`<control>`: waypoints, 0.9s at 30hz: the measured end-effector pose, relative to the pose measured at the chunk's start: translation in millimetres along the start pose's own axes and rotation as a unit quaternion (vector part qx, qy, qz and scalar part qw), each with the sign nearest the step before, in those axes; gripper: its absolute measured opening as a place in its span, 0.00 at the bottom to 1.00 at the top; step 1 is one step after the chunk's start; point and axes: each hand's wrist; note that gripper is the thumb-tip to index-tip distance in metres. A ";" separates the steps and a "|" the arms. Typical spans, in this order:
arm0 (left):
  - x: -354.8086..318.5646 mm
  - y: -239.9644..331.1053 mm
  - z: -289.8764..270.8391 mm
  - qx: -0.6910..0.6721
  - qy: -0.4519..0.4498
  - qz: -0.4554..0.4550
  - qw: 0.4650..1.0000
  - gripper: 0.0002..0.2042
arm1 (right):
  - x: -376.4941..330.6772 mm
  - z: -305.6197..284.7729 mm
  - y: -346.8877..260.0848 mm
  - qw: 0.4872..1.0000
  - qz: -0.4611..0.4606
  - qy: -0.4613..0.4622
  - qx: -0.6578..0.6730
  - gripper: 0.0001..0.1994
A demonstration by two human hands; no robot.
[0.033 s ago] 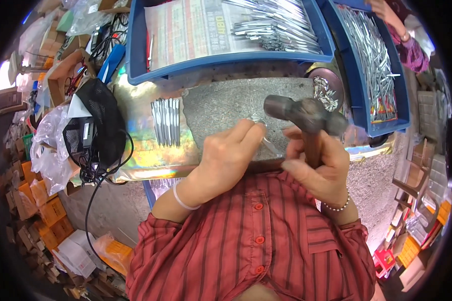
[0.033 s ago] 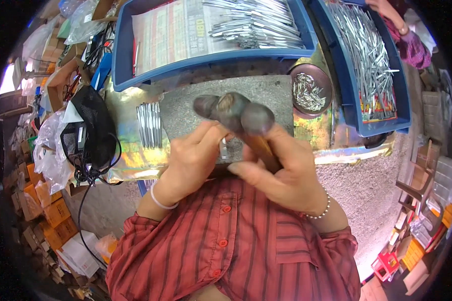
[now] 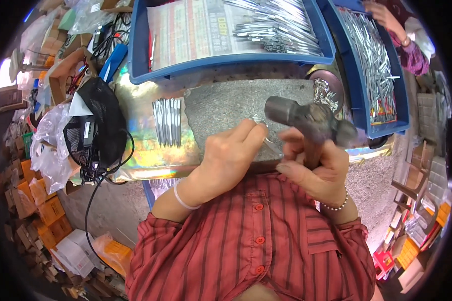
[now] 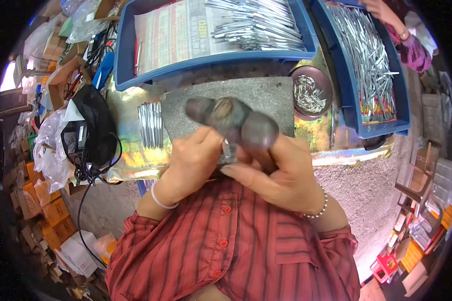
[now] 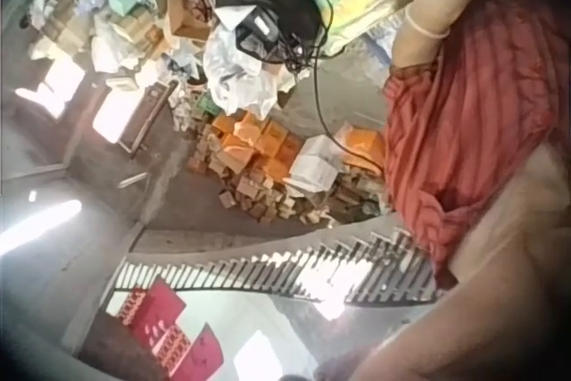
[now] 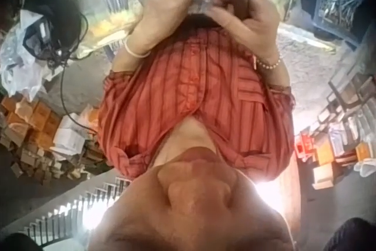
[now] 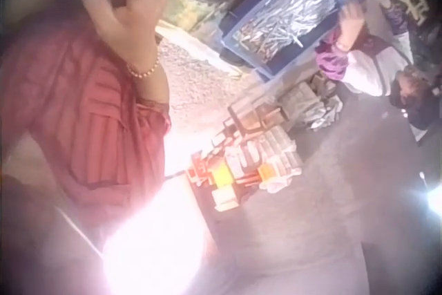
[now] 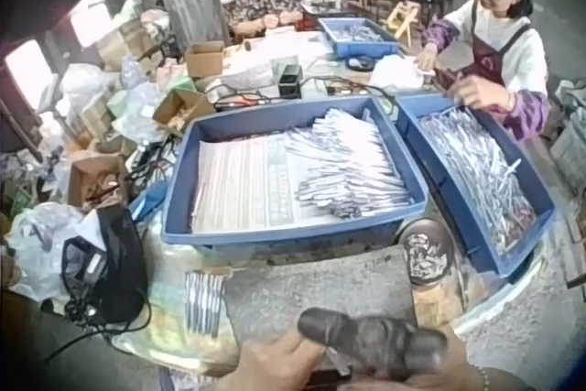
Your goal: Using a small hammer to tap and join metal components together on a stone block.
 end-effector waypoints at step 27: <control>-2.5 -15.1 10.4 -0.085 0.058 0.007 0.995 0.05 | -30.5 -3.8 -61.0 0.924 -0.033 -0.035 -0.379 0.23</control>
Point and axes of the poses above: each hand's wrist, its own x-axis towards the middle knuckle, its own z-axis out of the palm, y = z × x, and after that the axes turned 9 degrees about x, right-handed
